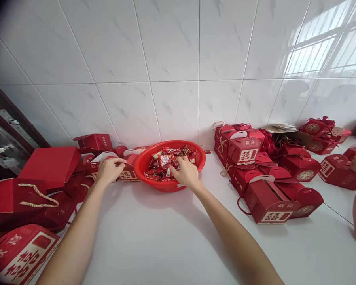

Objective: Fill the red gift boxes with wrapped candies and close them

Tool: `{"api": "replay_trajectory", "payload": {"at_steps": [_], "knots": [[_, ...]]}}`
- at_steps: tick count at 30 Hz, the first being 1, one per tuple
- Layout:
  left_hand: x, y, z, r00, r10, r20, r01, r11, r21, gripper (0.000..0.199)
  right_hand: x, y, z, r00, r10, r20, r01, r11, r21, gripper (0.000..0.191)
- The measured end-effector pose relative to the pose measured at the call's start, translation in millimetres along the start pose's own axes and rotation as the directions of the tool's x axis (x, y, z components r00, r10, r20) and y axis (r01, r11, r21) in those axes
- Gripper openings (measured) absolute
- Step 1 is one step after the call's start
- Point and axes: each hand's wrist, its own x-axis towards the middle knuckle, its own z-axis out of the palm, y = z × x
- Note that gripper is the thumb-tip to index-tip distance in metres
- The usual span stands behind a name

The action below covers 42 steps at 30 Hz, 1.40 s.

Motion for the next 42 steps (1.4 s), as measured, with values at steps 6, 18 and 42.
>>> {"api": "replay_trajectory", "payload": {"at_steps": [6, 18, 42], "knots": [[-23.8, 16.6, -68.3, 0.960, 0.100, -0.260, -0.153, 0.970, -0.189, 0.012, 4.9, 7.5, 1.1, 0.999, -0.023, -0.041, 0.032, 0.970, 0.241, 0.018], [-94.8, 93.2, -64.4, 0.557, 0.712, 0.427, -0.502, 0.698, -0.510, 0.019, -25.5, -3.0, -88.8, 0.848, -0.469, 0.247, 0.252, 0.767, 0.590, 0.030], [-92.0, 97.3, -34.5, 0.298, 0.566, 0.769, -0.485, 0.783, -0.389, 0.026, -50.5, -12.5, -87.5, 0.795, -0.345, 0.499, 0.454, 0.884, -0.112, 0.025]]}}
